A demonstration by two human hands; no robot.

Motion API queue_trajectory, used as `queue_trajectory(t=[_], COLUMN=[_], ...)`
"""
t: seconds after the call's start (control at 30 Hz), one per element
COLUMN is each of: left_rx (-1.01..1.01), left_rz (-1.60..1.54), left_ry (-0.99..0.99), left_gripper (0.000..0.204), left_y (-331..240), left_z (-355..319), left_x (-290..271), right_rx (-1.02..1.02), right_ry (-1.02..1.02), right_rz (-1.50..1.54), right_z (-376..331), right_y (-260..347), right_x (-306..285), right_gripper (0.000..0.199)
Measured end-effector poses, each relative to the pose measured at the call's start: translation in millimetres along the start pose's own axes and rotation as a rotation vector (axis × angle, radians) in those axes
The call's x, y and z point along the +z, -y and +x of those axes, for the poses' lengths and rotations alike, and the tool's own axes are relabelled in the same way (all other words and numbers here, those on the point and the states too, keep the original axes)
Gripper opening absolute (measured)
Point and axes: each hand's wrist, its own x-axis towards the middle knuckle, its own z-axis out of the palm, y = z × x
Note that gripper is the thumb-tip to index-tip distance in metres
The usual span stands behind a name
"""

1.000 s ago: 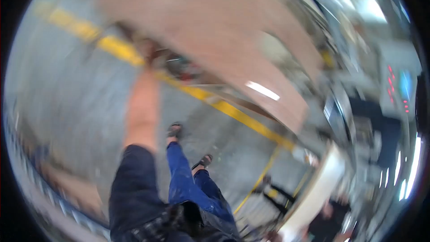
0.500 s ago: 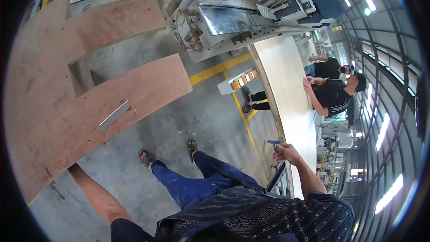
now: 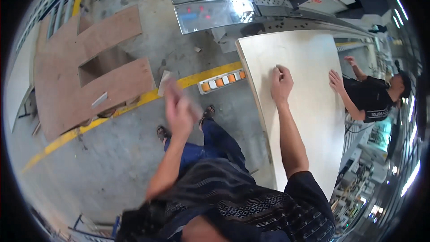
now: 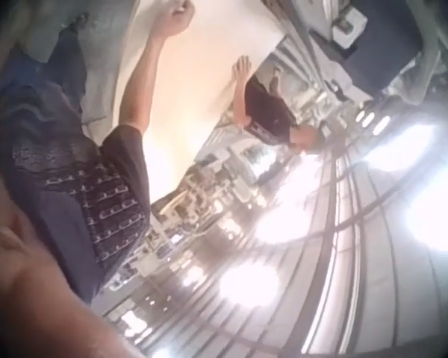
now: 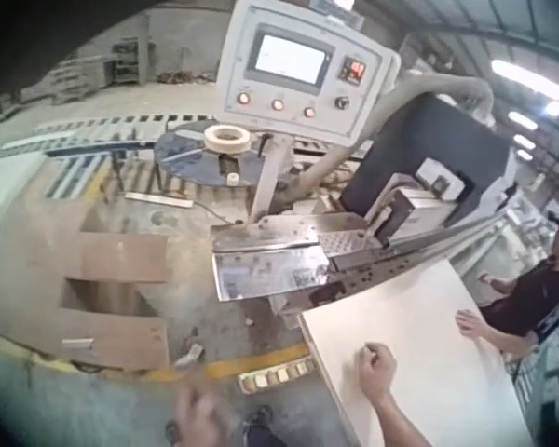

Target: Handling, cleaning, and feeding wooden furniture panels into factory machinery.

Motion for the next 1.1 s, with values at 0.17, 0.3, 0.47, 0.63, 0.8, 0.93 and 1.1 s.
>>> queue_trajectory(t=[0.17,0.3,0.47,0.63,0.8,0.93,1.1], left_rx=[-0.238,0.144,-0.057,0.065,0.103,0.070,-0.231], left_rz=[-0.007,0.524,0.516,0.583,0.511,0.564,0.694], left_ry=[0.120,0.010,0.142,0.129,0.094,0.163,0.306], left_gripper=[0.061,0.060,0.061,0.060,0.059,0.058,0.059], left_y=[-2,57,43,55,42,62,41], left_z=[88,125,127,110,124,92,150], left_x=[157,194,209,206,211,205,205], right_rx=[-0.034,0.058,0.113,0.072,0.048,0.032,0.014], right_ry=[-0.043,0.034,0.040,0.081,0.106,0.098,0.118], right_rz=[0.009,0.063,0.076,-0.093,-0.134,-0.153,-0.163], right_z=[11,12,15,15,17,16,17], right_y=[-14,-8,-10,-4,-4,-4,0], right_x=[9,2,3,5,9,11,13], right_gripper=[0.013,0.014,0.014,0.021,0.022,0.021,0.019])
